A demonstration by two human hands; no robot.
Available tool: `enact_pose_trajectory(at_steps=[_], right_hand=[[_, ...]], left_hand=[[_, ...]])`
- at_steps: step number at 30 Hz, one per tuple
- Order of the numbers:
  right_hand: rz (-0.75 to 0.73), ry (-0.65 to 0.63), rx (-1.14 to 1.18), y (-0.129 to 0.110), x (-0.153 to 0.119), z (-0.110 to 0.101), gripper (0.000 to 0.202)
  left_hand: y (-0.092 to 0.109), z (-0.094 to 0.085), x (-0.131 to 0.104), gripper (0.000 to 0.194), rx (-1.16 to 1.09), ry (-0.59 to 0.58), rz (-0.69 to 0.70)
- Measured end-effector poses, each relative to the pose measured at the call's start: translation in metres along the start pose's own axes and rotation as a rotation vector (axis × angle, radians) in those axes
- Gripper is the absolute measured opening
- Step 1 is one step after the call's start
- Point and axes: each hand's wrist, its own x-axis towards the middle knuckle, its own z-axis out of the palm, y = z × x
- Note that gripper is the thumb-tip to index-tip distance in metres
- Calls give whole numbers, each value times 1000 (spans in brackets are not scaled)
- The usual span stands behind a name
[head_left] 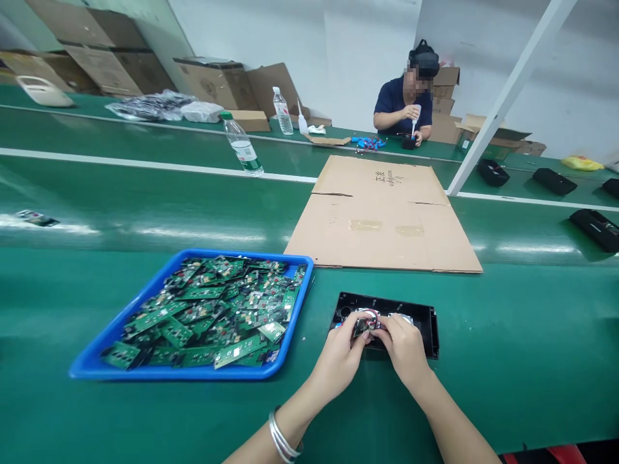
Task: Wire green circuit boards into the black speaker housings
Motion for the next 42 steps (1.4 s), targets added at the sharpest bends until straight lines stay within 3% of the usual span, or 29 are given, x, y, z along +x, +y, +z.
enact_pose_trajectory(at_steps=[4,8,12,15,19,21,27,33,37,42], right_hand=[[26,-31,28,0,-2,0,24],[73,-97,64,5,-4,-17,22],[164,-66,3,23,-10,-44,41],[204,-128,-66,38,-16,-57,64],[119,-322,-139,44,-19,-56,110],[84,-365,-174,41,-18,-51,120],[89,-295,-129,35,-23,-41,102],[-14,-71,-127,36,-41,-37,70],[-4,36,-165,41,-51,-45,65],[104,57,-182,46,-61,-64,68]], left_hand=[[2,-1,1,23,47,-3,-13],[8,-1,2,24,76,-17,-57],[13,-5,2,20,85,10,-126],[15,-9,3,18,89,20,-167],[18,-11,6,19,187,43,-226],[20,-11,7,21,183,45,-244],[16,-17,-1,26,169,36,-266],[7,-32,-20,31,161,-3,-192],[-2,-40,-28,33,97,-34,-191],[-20,-41,-23,29,97,16,-254]])
